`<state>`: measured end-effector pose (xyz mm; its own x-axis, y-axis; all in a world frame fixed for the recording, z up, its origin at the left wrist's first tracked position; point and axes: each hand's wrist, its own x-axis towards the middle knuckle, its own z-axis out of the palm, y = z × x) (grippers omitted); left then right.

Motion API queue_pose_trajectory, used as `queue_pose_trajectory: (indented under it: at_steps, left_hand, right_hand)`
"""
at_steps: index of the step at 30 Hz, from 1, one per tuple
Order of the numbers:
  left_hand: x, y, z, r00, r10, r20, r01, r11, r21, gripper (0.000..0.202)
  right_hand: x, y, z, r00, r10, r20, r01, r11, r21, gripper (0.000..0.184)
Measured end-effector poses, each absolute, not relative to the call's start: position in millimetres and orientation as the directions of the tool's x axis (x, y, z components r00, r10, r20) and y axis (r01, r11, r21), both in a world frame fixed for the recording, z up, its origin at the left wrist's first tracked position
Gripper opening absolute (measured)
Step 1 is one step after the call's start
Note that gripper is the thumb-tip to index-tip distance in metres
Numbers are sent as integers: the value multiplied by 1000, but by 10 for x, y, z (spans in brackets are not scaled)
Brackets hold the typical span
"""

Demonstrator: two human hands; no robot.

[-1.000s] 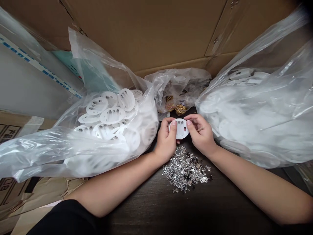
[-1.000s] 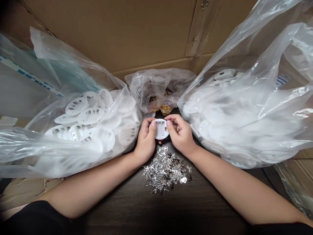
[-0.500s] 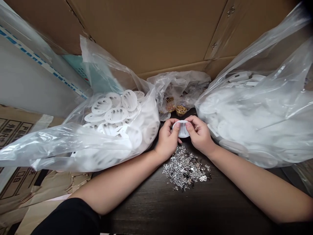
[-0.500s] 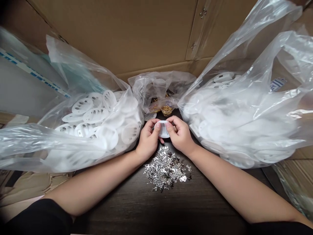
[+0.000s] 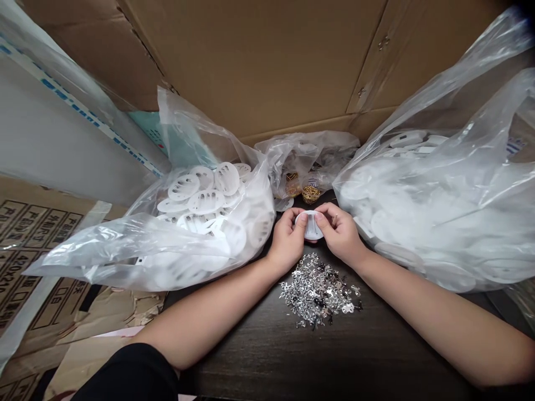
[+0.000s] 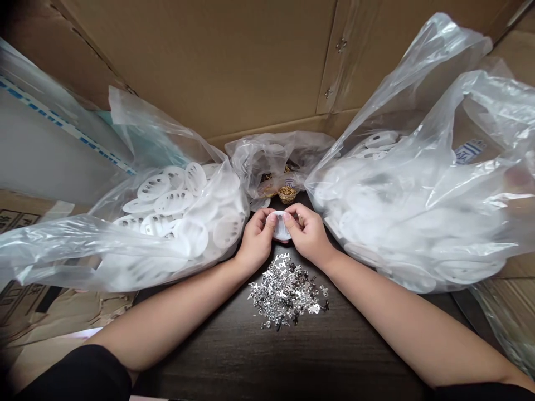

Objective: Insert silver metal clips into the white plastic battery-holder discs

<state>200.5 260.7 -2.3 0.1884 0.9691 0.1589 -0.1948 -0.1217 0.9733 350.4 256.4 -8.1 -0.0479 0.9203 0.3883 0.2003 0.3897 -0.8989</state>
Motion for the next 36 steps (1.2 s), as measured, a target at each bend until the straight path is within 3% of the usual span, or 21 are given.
queue_pose_trajectory:
  at_steps: [4, 9, 28, 36]
  left_hand:
    - [2002, 2599, 13, 208, 972, 112, -199, -70, 978, 51]
    - [1980, 2587, 36, 132, 974, 183, -115, -169, 979, 38]
    - [1910, 2558, -6, 128, 977, 169, -109, -155, 982, 47]
    - [1910, 2582, 5, 174, 968, 180, -140, -157, 978, 51]
  right_hand:
    - [3504, 2571, -77, -34, 926, 376, 209, 374, -903, 35]
    - [3512, 2574, -88, -48, 921, 388, 200, 389, -899, 35]
    - [3464, 2562, -34, -107, 909, 404, 263, 418, -870, 30]
    - [3513, 2593, -106, -156, 921, 357, 173, 381, -908, 37]
